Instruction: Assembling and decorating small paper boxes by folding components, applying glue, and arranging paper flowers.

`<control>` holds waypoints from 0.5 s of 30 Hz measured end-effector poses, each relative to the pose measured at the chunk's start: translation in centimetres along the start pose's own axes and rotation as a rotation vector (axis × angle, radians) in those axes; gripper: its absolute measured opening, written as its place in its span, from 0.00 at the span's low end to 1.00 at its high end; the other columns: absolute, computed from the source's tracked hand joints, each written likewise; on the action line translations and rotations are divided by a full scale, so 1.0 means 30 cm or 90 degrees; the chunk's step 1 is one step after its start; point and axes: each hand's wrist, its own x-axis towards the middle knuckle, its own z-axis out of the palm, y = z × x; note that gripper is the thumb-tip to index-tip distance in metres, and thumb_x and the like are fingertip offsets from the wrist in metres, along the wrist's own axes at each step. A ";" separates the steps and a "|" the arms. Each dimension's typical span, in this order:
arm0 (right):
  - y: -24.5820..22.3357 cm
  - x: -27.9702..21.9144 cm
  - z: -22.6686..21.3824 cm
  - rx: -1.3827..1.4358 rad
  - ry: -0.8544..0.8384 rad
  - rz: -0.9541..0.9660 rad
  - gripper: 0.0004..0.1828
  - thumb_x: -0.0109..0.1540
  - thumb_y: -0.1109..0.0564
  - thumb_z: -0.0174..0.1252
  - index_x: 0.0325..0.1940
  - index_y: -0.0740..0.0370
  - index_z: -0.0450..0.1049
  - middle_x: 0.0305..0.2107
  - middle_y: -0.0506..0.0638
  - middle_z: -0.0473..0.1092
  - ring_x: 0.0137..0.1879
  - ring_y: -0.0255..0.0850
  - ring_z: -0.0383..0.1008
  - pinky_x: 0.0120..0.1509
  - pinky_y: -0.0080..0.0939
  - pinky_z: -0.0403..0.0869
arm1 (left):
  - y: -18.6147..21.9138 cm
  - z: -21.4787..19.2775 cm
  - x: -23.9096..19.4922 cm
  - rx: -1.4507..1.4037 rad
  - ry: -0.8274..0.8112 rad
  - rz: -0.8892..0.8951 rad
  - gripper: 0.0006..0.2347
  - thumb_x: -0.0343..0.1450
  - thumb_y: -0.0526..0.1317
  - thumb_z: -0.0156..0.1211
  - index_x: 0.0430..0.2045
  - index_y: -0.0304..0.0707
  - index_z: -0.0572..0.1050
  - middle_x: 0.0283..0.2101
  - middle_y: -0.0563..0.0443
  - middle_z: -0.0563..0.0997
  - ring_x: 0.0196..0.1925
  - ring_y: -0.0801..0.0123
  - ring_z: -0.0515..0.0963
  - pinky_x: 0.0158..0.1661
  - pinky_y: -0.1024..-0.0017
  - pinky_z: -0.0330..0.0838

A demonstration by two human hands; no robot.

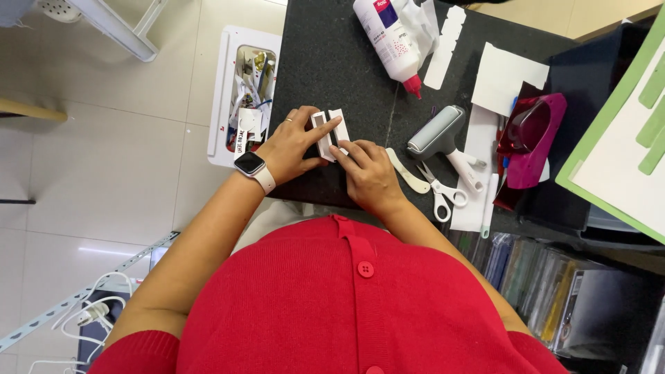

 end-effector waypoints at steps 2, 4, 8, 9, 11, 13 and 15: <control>0.000 -0.004 0.000 -0.004 0.002 -0.001 0.21 0.61 0.63 0.51 0.55 0.52 0.79 0.49 0.47 0.74 0.52 0.46 0.73 0.49 0.41 0.71 | 0.000 0.000 0.000 0.008 -0.001 0.001 0.39 0.63 0.49 0.74 0.71 0.60 0.60 0.59 0.43 0.66 0.58 0.50 0.72 0.51 0.58 0.77; -0.004 -0.005 -0.003 -0.008 0.004 -0.002 0.21 0.61 0.63 0.50 0.55 0.51 0.80 0.49 0.47 0.74 0.52 0.46 0.74 0.50 0.41 0.71 | 0.000 0.002 0.000 0.015 -0.003 0.001 0.39 0.64 0.49 0.74 0.71 0.60 0.60 0.59 0.43 0.66 0.58 0.51 0.72 0.51 0.58 0.76; -0.016 -0.015 -0.002 0.022 0.017 0.013 0.20 0.62 0.64 0.50 0.54 0.53 0.80 0.51 0.49 0.75 0.53 0.48 0.75 0.52 0.43 0.72 | -0.001 0.005 0.001 0.022 -0.006 0.002 0.39 0.64 0.50 0.74 0.72 0.59 0.59 0.59 0.43 0.65 0.57 0.50 0.72 0.51 0.58 0.77; -0.018 -0.020 0.002 0.036 0.020 0.021 0.20 0.62 0.64 0.50 0.55 0.54 0.80 0.52 0.50 0.75 0.53 0.49 0.75 0.52 0.44 0.72 | -0.002 0.005 0.000 0.025 -0.006 0.003 0.39 0.64 0.50 0.74 0.72 0.59 0.59 0.59 0.43 0.65 0.57 0.50 0.73 0.51 0.58 0.77; -0.022 -0.025 0.003 0.039 0.016 0.021 0.21 0.62 0.65 0.49 0.55 0.54 0.80 0.52 0.51 0.75 0.54 0.50 0.75 0.51 0.44 0.72 | -0.001 0.004 0.000 0.024 -0.007 0.002 0.39 0.64 0.50 0.74 0.72 0.58 0.59 0.60 0.43 0.65 0.57 0.50 0.72 0.51 0.58 0.77; -0.021 -0.027 0.000 0.042 0.013 0.021 0.21 0.62 0.65 0.49 0.55 0.55 0.80 0.53 0.52 0.74 0.54 0.50 0.74 0.51 0.44 0.72 | 0.001 0.004 0.001 0.024 -0.008 0.001 0.39 0.64 0.50 0.74 0.72 0.58 0.59 0.60 0.43 0.65 0.58 0.50 0.72 0.51 0.58 0.77; -0.019 -0.024 -0.006 0.049 0.009 0.039 0.22 0.63 0.64 0.49 0.58 0.55 0.79 0.53 0.49 0.75 0.55 0.48 0.74 0.54 0.43 0.72 | 0.002 0.005 0.000 0.025 0.000 0.008 0.39 0.64 0.49 0.74 0.71 0.57 0.60 0.59 0.43 0.65 0.57 0.50 0.72 0.51 0.59 0.76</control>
